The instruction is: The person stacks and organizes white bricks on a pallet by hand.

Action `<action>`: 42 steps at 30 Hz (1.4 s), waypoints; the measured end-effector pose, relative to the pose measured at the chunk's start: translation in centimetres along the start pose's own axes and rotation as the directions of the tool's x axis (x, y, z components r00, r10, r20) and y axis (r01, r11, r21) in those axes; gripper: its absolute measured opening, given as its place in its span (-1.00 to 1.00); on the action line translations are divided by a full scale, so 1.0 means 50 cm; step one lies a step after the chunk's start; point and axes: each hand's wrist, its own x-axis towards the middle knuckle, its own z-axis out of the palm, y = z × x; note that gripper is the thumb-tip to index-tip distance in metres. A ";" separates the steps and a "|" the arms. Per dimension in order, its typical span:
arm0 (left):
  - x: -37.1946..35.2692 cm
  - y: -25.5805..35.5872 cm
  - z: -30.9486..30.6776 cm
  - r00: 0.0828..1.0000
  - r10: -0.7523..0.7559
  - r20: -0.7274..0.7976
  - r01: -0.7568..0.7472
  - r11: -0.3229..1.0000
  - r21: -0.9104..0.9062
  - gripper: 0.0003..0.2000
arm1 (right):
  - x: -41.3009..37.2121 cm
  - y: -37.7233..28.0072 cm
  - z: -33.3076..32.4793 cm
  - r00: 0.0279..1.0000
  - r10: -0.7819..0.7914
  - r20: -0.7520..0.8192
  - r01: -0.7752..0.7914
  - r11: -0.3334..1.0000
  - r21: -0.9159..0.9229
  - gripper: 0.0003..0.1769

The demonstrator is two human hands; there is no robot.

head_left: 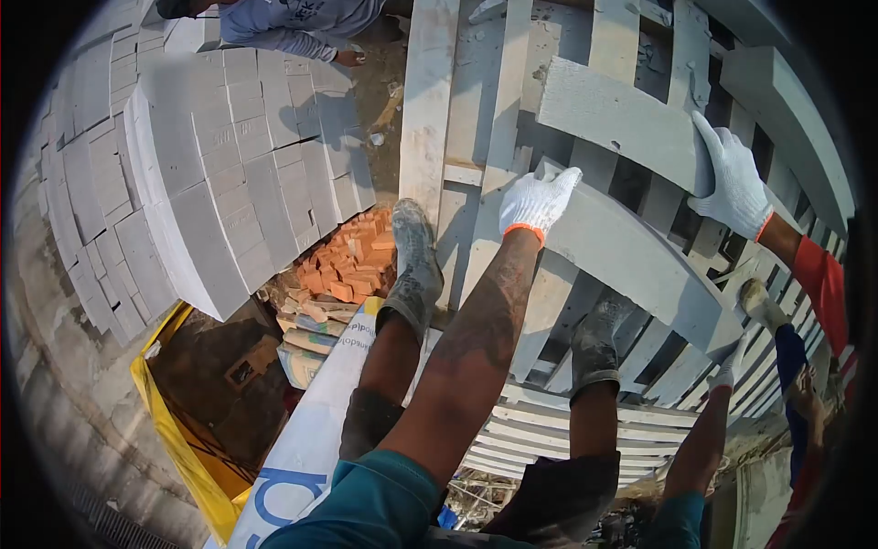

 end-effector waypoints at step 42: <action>-0.066 -0.414 -0.503 0.911 -0.251 -0.327 0.169 0.951 -0.259 -0.16 | 0.029 -0.112 -0.125 0.862 0.504 -0.049 -0.390 0.723 0.569 0.00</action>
